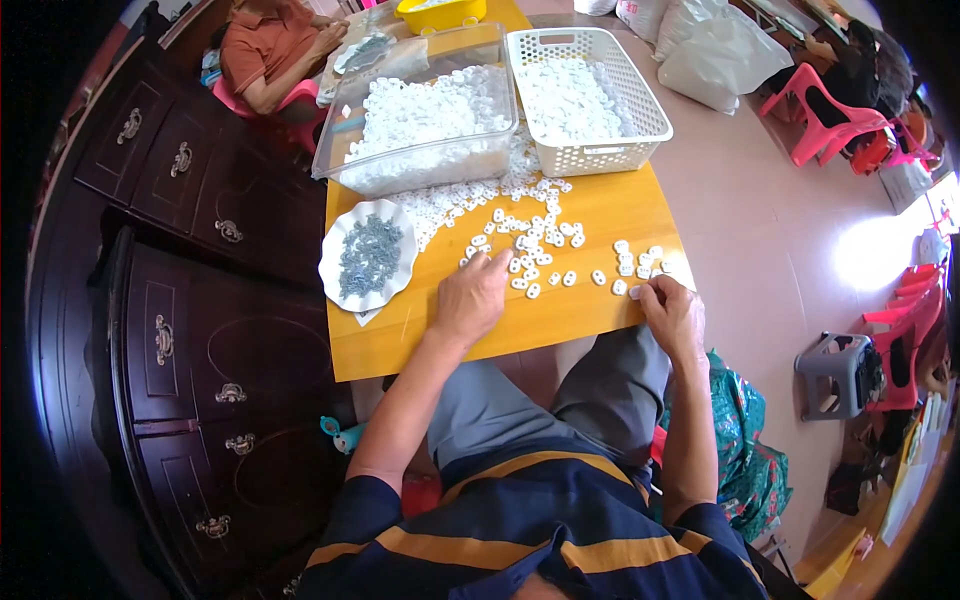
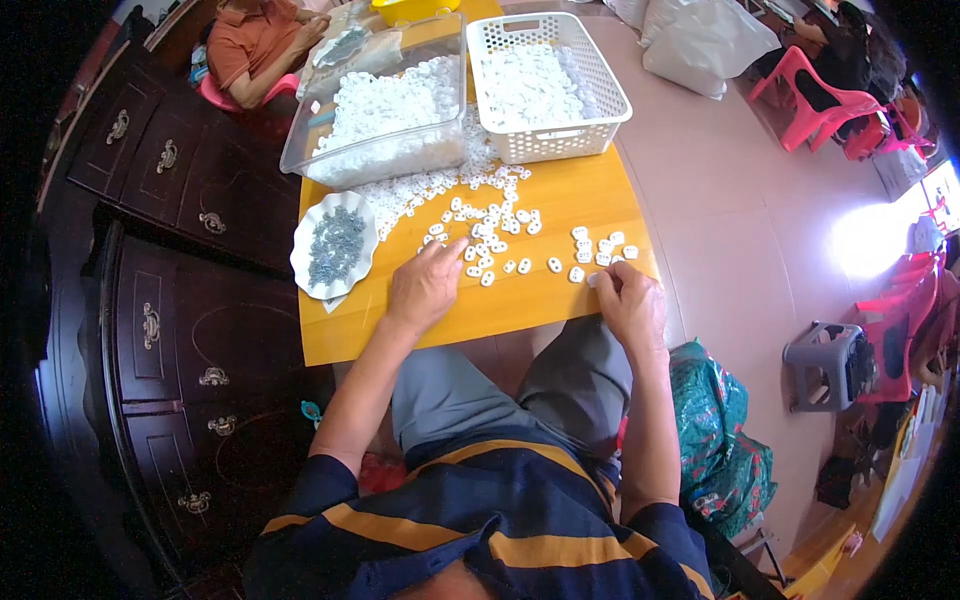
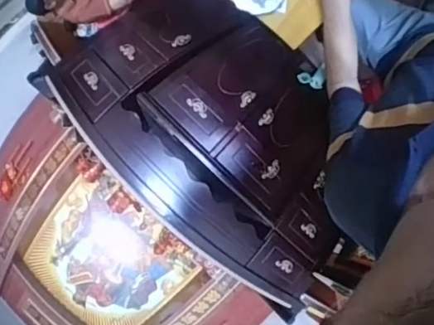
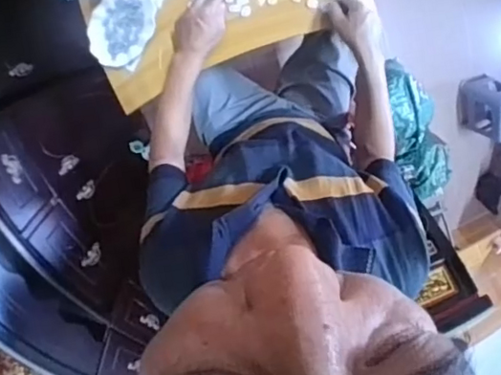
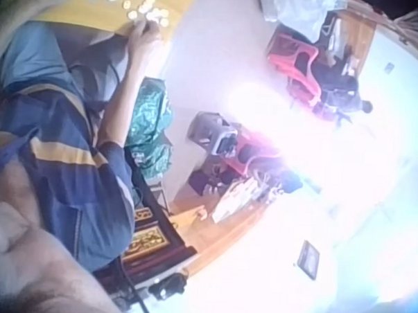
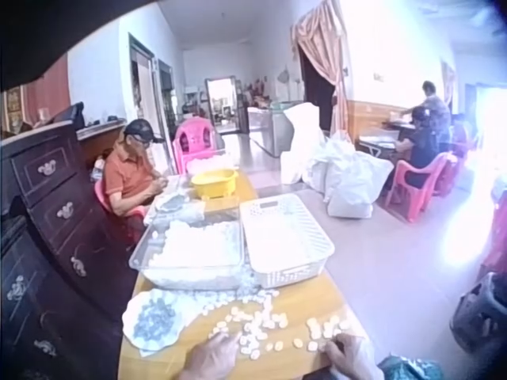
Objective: Assemble small plastic components by joining two white pieces together.
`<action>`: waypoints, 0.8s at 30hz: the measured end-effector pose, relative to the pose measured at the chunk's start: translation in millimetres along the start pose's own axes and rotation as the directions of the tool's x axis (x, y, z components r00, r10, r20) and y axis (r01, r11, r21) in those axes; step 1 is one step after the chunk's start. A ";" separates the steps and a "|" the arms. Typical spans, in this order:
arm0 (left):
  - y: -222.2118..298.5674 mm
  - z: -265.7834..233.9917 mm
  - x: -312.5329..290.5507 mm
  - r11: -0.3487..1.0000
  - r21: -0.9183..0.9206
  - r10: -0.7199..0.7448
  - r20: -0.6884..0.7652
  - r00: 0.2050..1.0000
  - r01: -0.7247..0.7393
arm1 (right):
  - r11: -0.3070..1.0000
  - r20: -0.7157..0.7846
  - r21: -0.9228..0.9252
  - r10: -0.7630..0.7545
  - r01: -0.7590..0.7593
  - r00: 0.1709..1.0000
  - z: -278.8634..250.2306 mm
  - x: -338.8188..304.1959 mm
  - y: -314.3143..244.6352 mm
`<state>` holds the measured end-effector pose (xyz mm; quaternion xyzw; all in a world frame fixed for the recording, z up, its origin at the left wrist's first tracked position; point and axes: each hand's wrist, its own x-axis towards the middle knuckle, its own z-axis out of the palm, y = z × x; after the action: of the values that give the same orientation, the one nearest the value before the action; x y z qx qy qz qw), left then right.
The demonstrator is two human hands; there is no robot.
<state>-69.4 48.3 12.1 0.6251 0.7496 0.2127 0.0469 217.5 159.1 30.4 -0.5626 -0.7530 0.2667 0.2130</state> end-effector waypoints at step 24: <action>-2.6 0.6 2.0 0.994 0.067 0.087 -0.027 0.996 -0.085 | 0.982 -0.158 -0.043 -0.186 0.181 0.970 33.9 -8.3 -13.0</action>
<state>-72.0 50.1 11.0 0.6547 0.7292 0.1990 0.0058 189.2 142.7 12.5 -0.5133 -0.7857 0.1885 0.2891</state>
